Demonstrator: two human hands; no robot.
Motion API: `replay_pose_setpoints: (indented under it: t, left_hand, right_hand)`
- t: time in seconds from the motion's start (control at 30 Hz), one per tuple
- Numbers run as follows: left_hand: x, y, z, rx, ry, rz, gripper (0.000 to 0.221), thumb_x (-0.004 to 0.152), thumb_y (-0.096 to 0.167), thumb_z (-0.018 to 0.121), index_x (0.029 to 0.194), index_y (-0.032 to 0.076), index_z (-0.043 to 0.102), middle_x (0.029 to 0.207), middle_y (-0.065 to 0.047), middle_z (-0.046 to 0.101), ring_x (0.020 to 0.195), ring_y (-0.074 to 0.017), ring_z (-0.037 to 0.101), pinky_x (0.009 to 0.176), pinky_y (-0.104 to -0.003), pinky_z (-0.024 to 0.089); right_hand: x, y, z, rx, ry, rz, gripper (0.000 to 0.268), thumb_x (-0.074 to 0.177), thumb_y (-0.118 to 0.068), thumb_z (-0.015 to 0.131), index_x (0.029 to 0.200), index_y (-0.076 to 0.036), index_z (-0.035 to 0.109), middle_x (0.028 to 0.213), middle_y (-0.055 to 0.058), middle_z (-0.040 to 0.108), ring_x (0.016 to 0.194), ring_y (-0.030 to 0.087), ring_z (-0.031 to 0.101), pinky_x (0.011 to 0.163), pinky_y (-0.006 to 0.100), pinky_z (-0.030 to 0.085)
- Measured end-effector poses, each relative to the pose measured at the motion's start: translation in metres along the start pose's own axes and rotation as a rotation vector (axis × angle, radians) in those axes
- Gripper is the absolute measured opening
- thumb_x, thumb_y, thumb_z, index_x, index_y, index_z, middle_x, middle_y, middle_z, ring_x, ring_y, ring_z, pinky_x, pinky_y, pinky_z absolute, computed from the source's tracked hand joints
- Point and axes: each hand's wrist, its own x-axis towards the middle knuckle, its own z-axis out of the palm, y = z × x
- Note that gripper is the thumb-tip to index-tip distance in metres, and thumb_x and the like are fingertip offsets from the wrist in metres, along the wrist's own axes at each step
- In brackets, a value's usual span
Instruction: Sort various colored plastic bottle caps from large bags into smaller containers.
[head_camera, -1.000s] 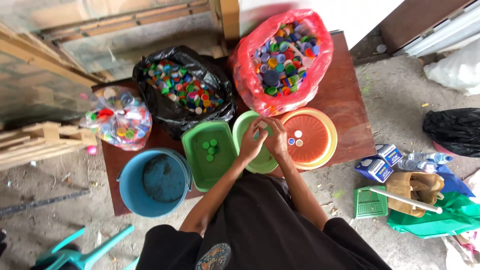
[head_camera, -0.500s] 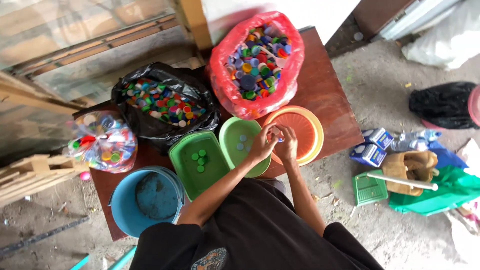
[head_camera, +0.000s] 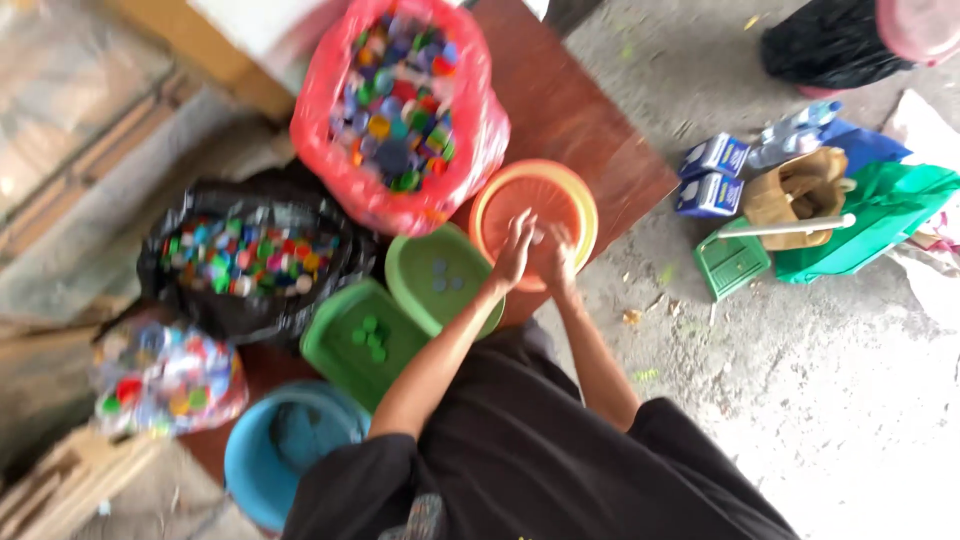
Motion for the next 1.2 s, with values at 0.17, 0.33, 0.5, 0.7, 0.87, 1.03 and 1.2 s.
replay_pose_setpoints:
  t: [0.17, 0.33, 0.5, 0.7, 0.87, 1.03, 1.2]
  left_hand:
    - [0.029, -0.075, -0.009, -0.258, 0.057, -0.075, 0.065, 0.111, 0.050, 0.031, 0.160, 0.007, 0.030, 0.153, -0.015, 0.046, 0.140, -0.0212, 0.045, 0.119, -0.038, 0.033]
    - [0.029, -0.085, -0.018, -0.343, 0.107, -0.109, 0.066, 0.111, 0.051, 0.029, 0.158, 0.005, 0.033, 0.149, -0.014, 0.049, 0.139, -0.0212, 0.046, 0.119, -0.036, 0.033]
    - [0.023, -0.070, -0.021, -0.113, 0.123, -0.070, 0.065, 0.112, 0.050, 0.029, 0.153, 0.000, 0.042, 0.144, -0.017, 0.054, 0.136, -0.0237, 0.049, 0.116, -0.037, 0.036]
    - [-0.002, 0.012, -0.024, 0.186, 0.065, -0.071, 0.064, 0.109, 0.050, 0.033, 0.148, 0.001, 0.047, 0.136, -0.021, 0.061, 0.131, -0.0285, 0.058, 0.112, -0.037, 0.043]
    - [-0.030, 0.074, -0.045, 0.261, 0.049, 0.112, 0.061, 0.112, 0.047, 0.034, 0.146, -0.001, 0.050, 0.143, -0.024, 0.059, 0.137, -0.0314, 0.056, 0.115, -0.037, 0.042]
    - [-0.077, 0.106, -0.090, 0.222, 0.180, 0.158, 0.060, 0.112, 0.046, 0.034, 0.146, 0.000, 0.052, 0.145, -0.021, 0.062, 0.139, -0.0299, 0.056, 0.117, -0.038, 0.042]
    - [-0.128, 0.099, -0.140, -0.058, 0.393, 0.248, 0.058, 0.117, 0.045, 0.029, 0.145, 0.001, 0.054, 0.146, -0.016, 0.062, 0.139, -0.0288, 0.058, 0.120, -0.041, 0.043]
  right_hand:
    - [-0.007, 0.001, 0.015, 0.100, -0.110, 0.283, 0.030, 0.083, -0.006, 0.077, 0.112, -0.004, 0.070, 0.105, 0.017, 0.071, 0.098, 0.037, 0.069, 0.086, 0.044, 0.057]
    - [-0.009, 0.008, 0.028, 0.069, -0.176, 0.285, 0.026, 0.088, -0.006, 0.075, 0.114, -0.006, 0.071, 0.104, 0.016, 0.071, 0.100, 0.039, 0.068, 0.087, 0.046, 0.056]
    - [-0.016, 0.015, 0.040, 0.063, -0.238, 0.247, 0.033, 0.078, -0.005, 0.075, 0.112, -0.004, 0.070, 0.105, 0.018, 0.070, 0.097, 0.042, 0.064, 0.087, 0.048, 0.054]
    - [-0.001, -0.011, 0.019, 0.067, -0.194, 0.092, 0.043, 0.069, -0.006, 0.076, 0.111, 0.001, 0.069, 0.107, 0.021, 0.067, 0.094, 0.043, 0.061, 0.081, 0.049, 0.052]
    - [0.019, -0.028, 0.014, 0.100, -0.186, 0.015, 0.027, 0.082, -0.003, 0.076, 0.109, -0.002, 0.069, 0.110, 0.015, 0.067, 0.101, 0.038, 0.063, 0.090, 0.047, 0.052]
    - [0.034, -0.085, 0.015, 0.232, -0.296, -0.056, 0.029, 0.080, 0.002, 0.074, 0.109, -0.002, 0.071, 0.111, 0.015, 0.068, 0.101, 0.037, 0.063, 0.088, 0.045, 0.054]
    - [0.044, -0.152, 0.040, 0.469, -0.423, -0.200, 0.033, 0.082, 0.008, 0.072, 0.113, -0.005, 0.070, 0.115, 0.014, 0.067, 0.109, 0.036, 0.066, 0.094, 0.045, 0.056]
